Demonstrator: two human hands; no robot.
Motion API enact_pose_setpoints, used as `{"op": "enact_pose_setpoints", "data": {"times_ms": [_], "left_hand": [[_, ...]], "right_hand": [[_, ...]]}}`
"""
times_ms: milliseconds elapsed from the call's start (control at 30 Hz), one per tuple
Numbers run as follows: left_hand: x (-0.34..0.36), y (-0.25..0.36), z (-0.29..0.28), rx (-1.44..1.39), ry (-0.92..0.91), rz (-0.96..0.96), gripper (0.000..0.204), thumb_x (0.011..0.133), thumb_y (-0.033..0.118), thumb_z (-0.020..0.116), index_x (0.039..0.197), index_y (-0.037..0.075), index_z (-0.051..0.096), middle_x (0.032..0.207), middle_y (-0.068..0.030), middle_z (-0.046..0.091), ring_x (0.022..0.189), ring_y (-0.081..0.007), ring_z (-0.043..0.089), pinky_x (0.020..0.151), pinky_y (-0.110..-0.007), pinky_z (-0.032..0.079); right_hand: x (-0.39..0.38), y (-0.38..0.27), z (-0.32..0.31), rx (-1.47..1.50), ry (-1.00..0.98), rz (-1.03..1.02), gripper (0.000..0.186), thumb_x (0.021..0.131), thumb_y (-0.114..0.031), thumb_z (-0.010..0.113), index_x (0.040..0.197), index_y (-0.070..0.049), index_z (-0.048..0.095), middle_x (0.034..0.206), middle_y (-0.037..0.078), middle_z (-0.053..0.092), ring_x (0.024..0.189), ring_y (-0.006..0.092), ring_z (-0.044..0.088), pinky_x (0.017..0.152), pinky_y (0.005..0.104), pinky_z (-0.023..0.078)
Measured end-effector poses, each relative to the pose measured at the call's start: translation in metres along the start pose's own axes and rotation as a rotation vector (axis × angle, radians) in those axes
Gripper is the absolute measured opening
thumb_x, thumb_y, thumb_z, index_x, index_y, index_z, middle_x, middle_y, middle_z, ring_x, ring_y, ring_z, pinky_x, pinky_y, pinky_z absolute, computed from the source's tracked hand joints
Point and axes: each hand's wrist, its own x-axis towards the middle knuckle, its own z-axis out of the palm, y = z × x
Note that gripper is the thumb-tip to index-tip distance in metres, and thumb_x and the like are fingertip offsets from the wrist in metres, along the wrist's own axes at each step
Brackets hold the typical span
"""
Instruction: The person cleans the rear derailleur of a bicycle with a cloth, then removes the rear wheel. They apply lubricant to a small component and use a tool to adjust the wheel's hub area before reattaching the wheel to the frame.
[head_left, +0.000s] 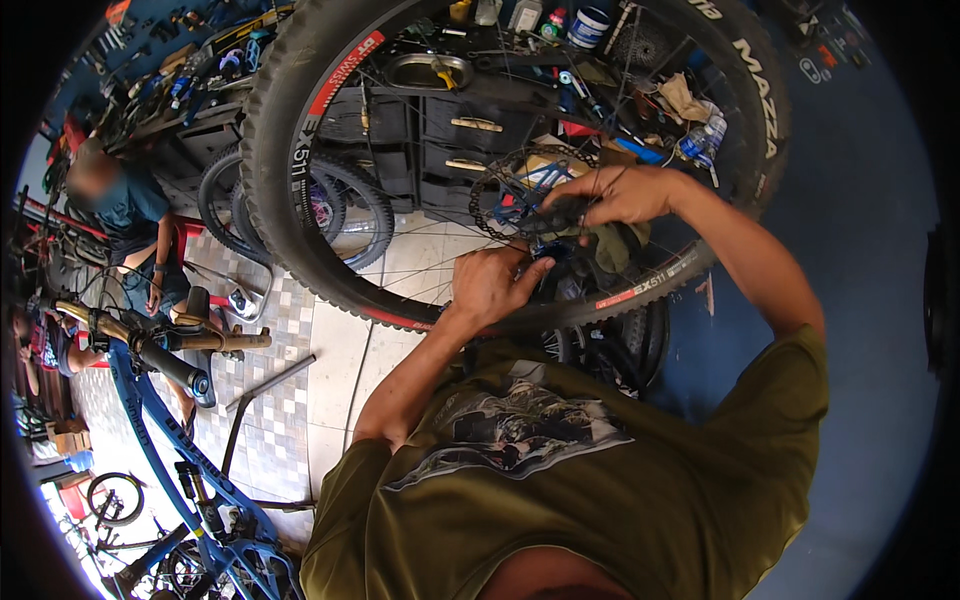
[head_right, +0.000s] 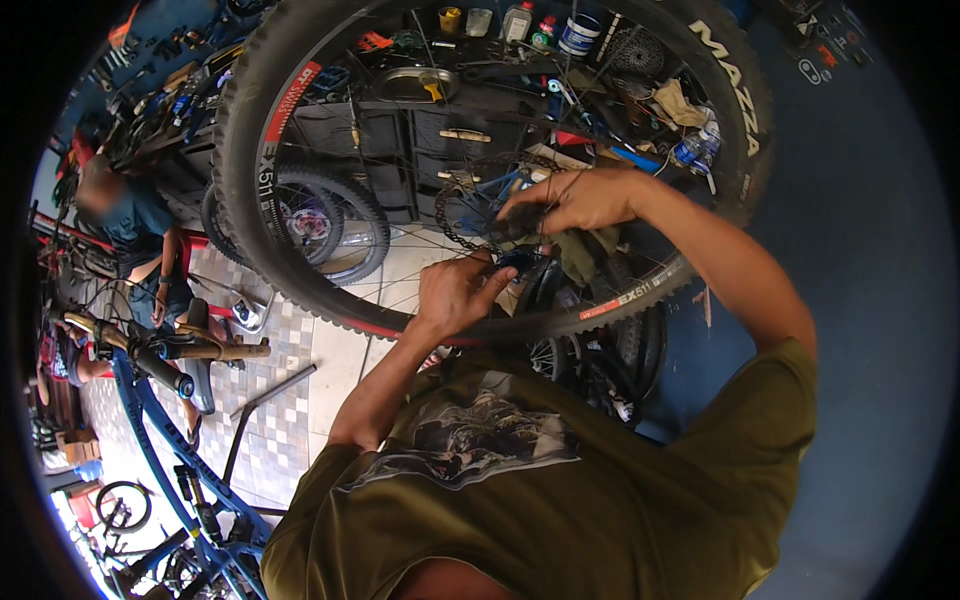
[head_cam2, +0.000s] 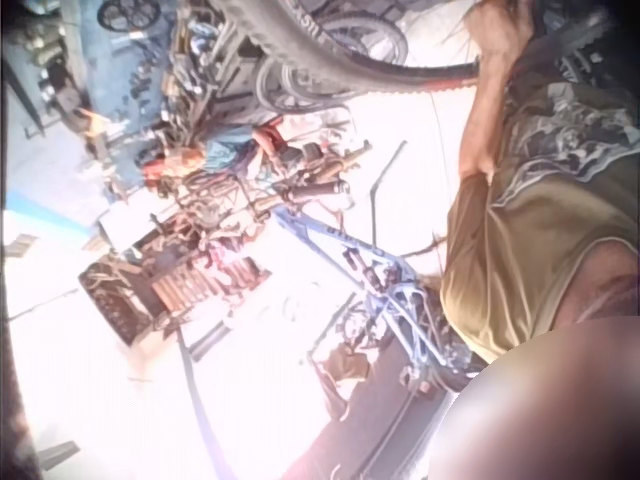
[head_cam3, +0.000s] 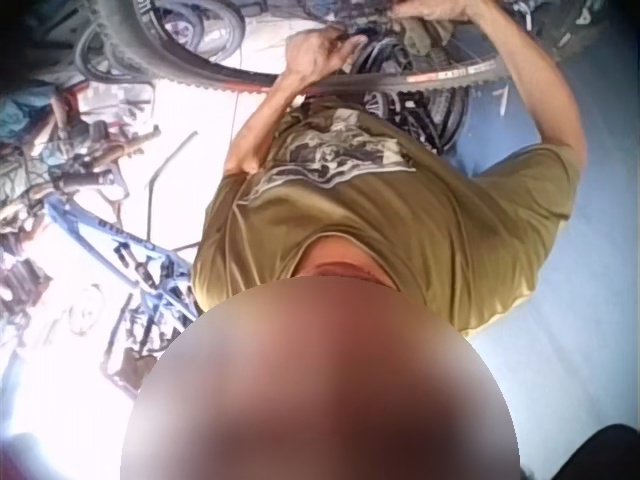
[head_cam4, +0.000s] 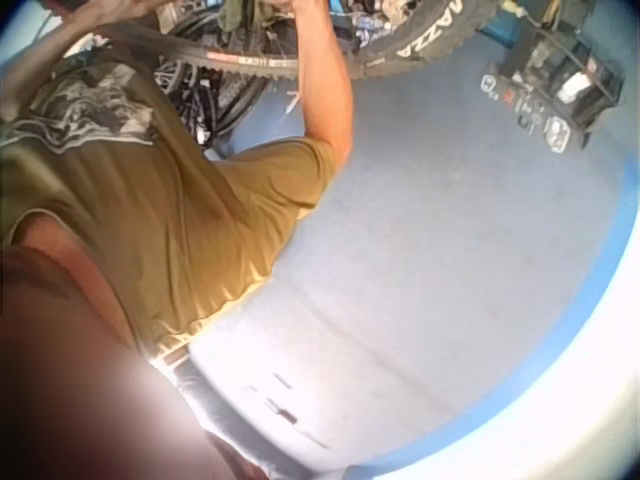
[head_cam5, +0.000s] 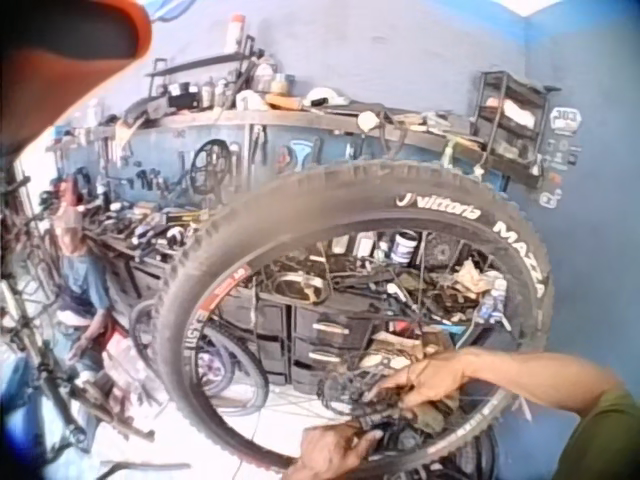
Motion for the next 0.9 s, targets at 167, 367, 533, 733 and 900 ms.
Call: {"op": "enact_pose_setpoints", "data": {"times_ms": [167, 367, 533, 733, 900], "left_hand": [[-0.002, 0.000, -0.004, 0.024, -0.039, -0.015, 0.045, 0.092, 0.050, 0.069, 0.078, 0.007, 0.066, 0.054, -0.0075, 0.058, 0.054, -0.0334, 0.062, 0.053, -0.044, 0.046], [-0.001, 0.002, -0.002, 0.028, -0.039, 0.015, 0.047, 0.092, 0.051, 0.069, 0.075, 0.007, 0.068, 0.055, -0.0090, 0.060, 0.054, -0.0340, 0.063, 0.053, -0.044, 0.047], [-0.004, 0.012, -0.002, 0.042, -0.033, 0.012, 0.047, 0.091, 0.052, 0.070, 0.077, 0.007, 0.071, 0.057, -0.0101, 0.063, 0.055, -0.0333, 0.064, 0.053, -0.043, 0.048], [-0.011, 0.014, 0.004, 0.036, 0.021, 0.056, 0.044, 0.088, 0.050, 0.073, 0.076, 0.008, 0.071, 0.056, -0.0092, 0.062, 0.052, -0.0318, 0.063, 0.051, -0.042, 0.047], [-0.014, 0.020, 0.004, 0.041, -0.052, 0.026, 0.047, 0.088, 0.050, 0.073, 0.074, 0.006, 0.068, 0.065, -0.0119, 0.066, 0.058, -0.0341, 0.066, 0.053, -0.044, 0.049]], "right_hand": [[0.001, -0.004, 0.008, -0.613, 0.037, 0.241, 0.089, 0.083, -0.052, 0.067, 0.146, 0.008, 0.046, 0.149, 0.024, 0.050, 0.142, 0.0332, 0.045, 0.114, 0.0328, 0.038], [0.009, 0.007, 0.010, -0.741, -0.008, 0.215, 0.083, 0.084, -0.054, 0.070, 0.146, -0.003, 0.050, 0.137, 0.020, 0.059, 0.133, 0.0305, 0.050, 0.109, 0.0356, 0.041], [-0.002, 0.012, 0.019, -0.372, 0.080, 0.081, 0.068, 0.083, -0.037, 0.081, 0.139, -0.009, 0.056, 0.123, 0.012, 0.066, 0.114, 0.0220, 0.060, 0.097, 0.0346, 0.047], [-0.005, 0.024, 0.032, -0.224, 0.125, -0.053, 0.053, 0.081, -0.020, 0.086, 0.124, -0.008, 0.060, 0.101, 0.003, 0.071, 0.090, 0.0106, 0.065, 0.080, 0.0302, 0.051], [-0.017, 0.024, 0.037, -0.258, 0.165, 0.013, 0.053, 0.081, -0.032, 0.086, 0.121, -0.006, 0.062, 0.091, 0.006, 0.072, 0.085, 0.0159, 0.068, 0.078, 0.0329, 0.051]]}}
